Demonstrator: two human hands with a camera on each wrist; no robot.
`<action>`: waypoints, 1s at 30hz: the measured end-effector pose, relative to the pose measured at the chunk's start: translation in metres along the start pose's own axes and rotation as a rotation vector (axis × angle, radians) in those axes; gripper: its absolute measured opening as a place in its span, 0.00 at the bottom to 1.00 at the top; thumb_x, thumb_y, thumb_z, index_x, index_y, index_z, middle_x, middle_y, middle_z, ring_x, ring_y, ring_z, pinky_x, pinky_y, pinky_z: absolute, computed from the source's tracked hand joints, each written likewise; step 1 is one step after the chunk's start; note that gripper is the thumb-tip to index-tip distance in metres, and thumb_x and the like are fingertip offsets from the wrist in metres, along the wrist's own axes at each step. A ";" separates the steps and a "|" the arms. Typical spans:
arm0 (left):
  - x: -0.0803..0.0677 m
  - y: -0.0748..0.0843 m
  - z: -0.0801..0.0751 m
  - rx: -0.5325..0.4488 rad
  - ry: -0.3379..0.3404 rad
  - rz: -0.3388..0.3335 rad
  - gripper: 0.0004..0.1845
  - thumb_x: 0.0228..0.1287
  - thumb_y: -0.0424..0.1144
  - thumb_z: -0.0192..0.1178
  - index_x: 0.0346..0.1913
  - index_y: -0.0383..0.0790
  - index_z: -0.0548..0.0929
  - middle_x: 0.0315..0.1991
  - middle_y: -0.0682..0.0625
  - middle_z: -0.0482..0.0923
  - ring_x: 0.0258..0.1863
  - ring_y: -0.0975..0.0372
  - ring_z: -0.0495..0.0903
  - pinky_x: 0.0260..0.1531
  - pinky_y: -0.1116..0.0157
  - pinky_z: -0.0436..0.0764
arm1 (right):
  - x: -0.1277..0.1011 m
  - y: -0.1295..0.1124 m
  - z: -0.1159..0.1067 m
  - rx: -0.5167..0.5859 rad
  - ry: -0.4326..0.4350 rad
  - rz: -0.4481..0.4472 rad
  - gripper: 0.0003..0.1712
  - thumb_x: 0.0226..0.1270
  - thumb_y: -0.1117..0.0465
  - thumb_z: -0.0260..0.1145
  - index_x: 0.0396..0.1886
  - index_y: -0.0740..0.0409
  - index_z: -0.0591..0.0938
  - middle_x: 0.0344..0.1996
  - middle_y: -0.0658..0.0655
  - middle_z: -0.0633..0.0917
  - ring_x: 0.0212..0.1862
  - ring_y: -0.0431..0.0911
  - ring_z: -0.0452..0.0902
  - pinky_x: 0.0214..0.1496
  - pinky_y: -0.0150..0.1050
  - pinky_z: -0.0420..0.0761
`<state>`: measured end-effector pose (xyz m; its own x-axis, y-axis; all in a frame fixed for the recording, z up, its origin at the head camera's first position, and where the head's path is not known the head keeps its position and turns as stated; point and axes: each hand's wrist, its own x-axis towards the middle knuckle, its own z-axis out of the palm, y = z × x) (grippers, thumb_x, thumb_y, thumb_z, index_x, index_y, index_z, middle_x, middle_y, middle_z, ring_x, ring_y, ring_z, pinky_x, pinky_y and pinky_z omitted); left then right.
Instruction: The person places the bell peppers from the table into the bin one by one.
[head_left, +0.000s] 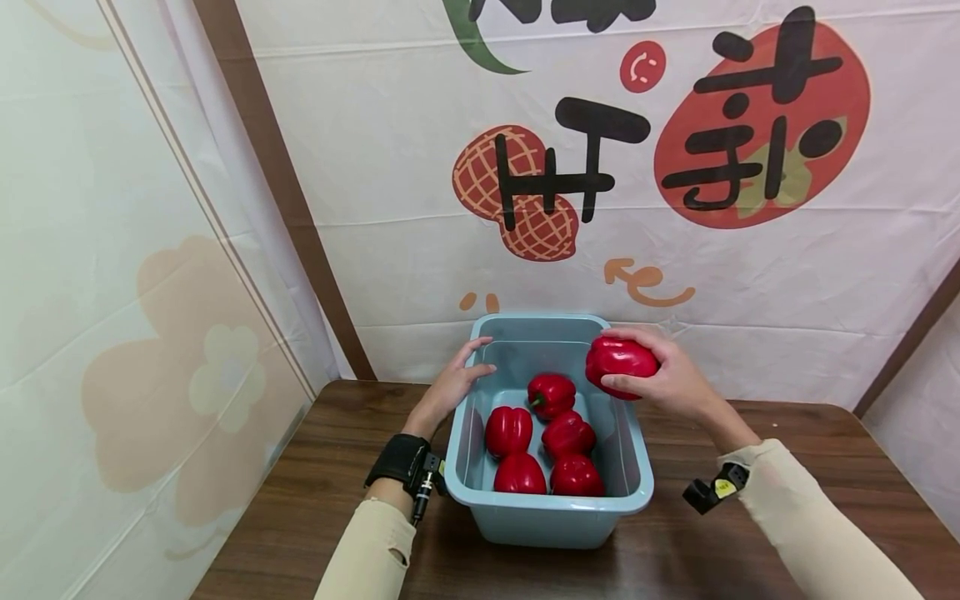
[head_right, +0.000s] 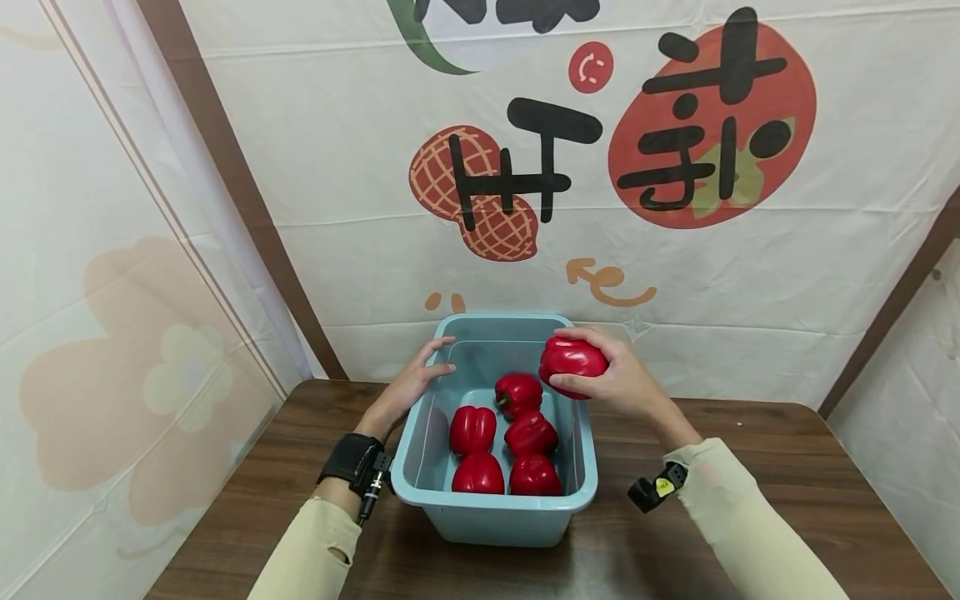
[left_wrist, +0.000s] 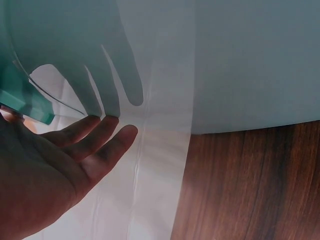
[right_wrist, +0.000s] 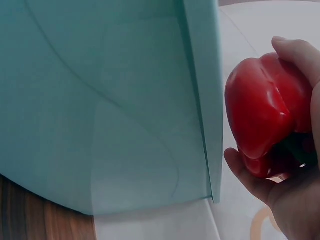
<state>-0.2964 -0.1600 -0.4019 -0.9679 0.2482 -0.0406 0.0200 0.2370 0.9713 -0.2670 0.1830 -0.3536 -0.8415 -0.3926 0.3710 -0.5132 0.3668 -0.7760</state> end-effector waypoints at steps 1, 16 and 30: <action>0.000 0.000 0.000 -0.001 0.002 -0.002 0.31 0.72 0.46 0.51 0.76 0.54 0.59 0.76 0.41 0.51 0.63 0.38 0.68 0.52 0.48 0.78 | 0.000 0.000 0.001 0.003 -0.005 0.000 0.42 0.53 0.59 0.78 0.69 0.49 0.72 0.63 0.57 0.73 0.62 0.57 0.68 0.43 0.41 0.84; 0.000 -0.002 0.001 -0.020 0.008 0.001 0.30 0.73 0.45 0.50 0.75 0.56 0.60 0.76 0.41 0.52 0.63 0.37 0.68 0.56 0.40 0.74 | 0.005 -0.005 0.010 0.031 -0.067 -0.032 0.40 0.52 0.59 0.78 0.67 0.45 0.73 0.61 0.56 0.75 0.60 0.57 0.70 0.43 0.41 0.84; 0.000 -0.002 0.001 -0.022 0.008 -0.001 0.29 0.72 0.46 0.50 0.74 0.57 0.61 0.76 0.41 0.53 0.65 0.36 0.66 0.57 0.37 0.72 | 0.006 -0.012 0.017 0.054 -0.110 -0.009 0.42 0.50 0.56 0.79 0.67 0.42 0.73 0.61 0.55 0.75 0.61 0.58 0.70 0.44 0.42 0.85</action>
<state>-0.2959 -0.1600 -0.4039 -0.9699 0.2401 -0.0398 0.0135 0.2163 0.9762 -0.2628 0.1621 -0.3509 -0.8120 -0.4868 0.3221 -0.5082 0.3182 -0.8003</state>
